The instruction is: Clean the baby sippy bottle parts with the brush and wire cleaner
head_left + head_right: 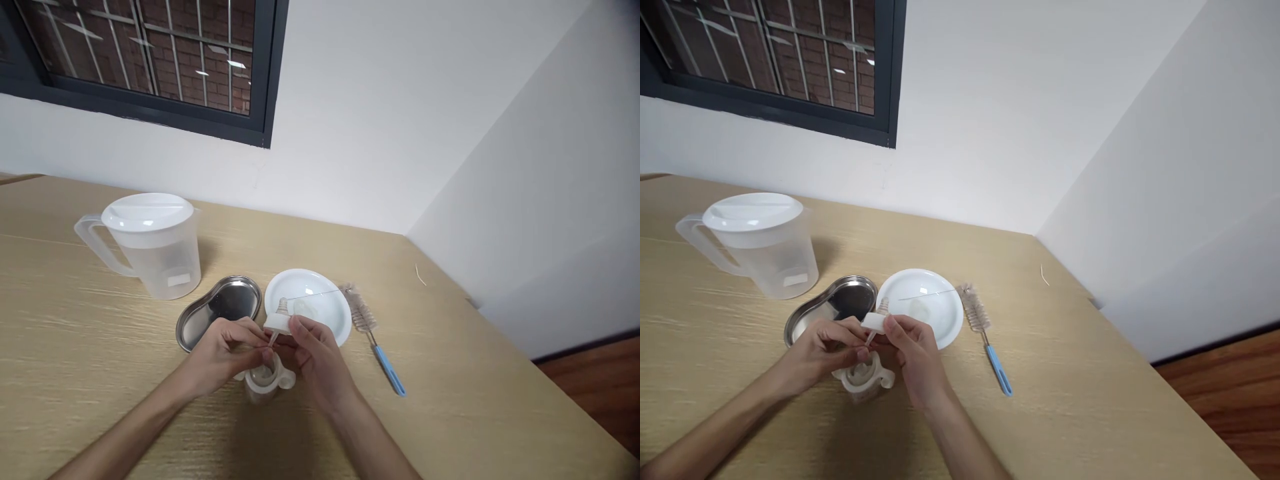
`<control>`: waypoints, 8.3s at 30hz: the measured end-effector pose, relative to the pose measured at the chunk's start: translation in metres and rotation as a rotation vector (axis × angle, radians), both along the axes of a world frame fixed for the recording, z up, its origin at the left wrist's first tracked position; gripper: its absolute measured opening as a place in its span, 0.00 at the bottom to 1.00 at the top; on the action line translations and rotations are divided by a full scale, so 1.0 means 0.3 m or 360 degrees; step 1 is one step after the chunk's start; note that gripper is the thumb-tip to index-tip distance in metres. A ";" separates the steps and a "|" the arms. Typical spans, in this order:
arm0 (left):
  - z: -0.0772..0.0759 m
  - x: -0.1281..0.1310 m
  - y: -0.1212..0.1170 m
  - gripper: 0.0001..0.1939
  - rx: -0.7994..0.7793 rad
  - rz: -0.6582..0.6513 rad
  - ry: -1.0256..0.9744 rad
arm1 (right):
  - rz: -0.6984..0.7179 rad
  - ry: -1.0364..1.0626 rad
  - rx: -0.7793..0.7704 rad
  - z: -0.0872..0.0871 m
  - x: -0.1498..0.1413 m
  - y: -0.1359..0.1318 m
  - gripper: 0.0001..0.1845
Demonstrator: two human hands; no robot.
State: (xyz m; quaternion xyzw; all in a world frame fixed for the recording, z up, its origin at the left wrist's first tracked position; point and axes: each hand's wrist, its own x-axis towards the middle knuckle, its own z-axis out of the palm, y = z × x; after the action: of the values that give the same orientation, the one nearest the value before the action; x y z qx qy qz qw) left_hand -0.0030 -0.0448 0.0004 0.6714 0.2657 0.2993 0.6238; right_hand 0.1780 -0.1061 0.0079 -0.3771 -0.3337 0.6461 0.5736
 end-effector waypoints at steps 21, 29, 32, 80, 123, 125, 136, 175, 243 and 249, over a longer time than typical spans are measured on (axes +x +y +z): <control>0.023 0.013 -0.019 0.10 0.0198 0.0070 -0.0061 | -0.0557 0.0123 0.0122 0.037 0.097 0.037 0.22; 0.092 0.002 -0.001 0.12 0.0293 0.0431 -0.0384 | -0.0870 0.0167 0.0171 0.070 0.207 0.046 0.22; 0.155 0.018 0.006 0.12 0.0295 0.0585 -0.0487 | -0.0952 0.0244 0.0166 0.073 0.235 0.049 0.21; 0.112 0.341 0.174 0.26 0.1596 0.0316 0.0785 | -0.0998 -0.0872 0.0688 -0.009 0.246 0.069 0.23; 0.089 0.285 0.270 0.20 0.1756 -0.0104 0.0694 | -0.0765 -0.1021 0.0173 -0.010 0.222 0.089 0.29; 0.090 0.282 0.276 0.20 0.1729 -0.0079 0.0705 | -0.0888 -0.1180 0.0249 -0.009 0.224 0.085 0.28; 0.099 0.288 0.236 0.24 0.1760 -0.0023 0.0801 | -0.1137 -0.1971 0.1043 -0.047 0.211 0.083 0.12; 0.144 0.319 0.198 0.12 0.1566 0.0066 0.0725 | -0.1219 -0.2035 0.1131 -0.049 0.202 0.088 0.13; 0.433 0.045 0.072 0.27 0.1491 0.1292 0.0195 | -0.1636 -0.1892 0.1015 -0.064 0.281 0.083 0.22; 0.400 -0.081 0.060 0.21 0.1390 0.1442 0.0055 | -0.1616 -0.1942 0.1202 -0.088 0.268 0.101 0.26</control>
State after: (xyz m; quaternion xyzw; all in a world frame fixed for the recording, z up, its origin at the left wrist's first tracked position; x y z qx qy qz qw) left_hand -0.0272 -0.0268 0.1205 0.6897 0.3871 0.6039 0.0990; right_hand 0.2584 -0.0758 -0.0184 -0.5445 -0.5656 -0.1550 0.5997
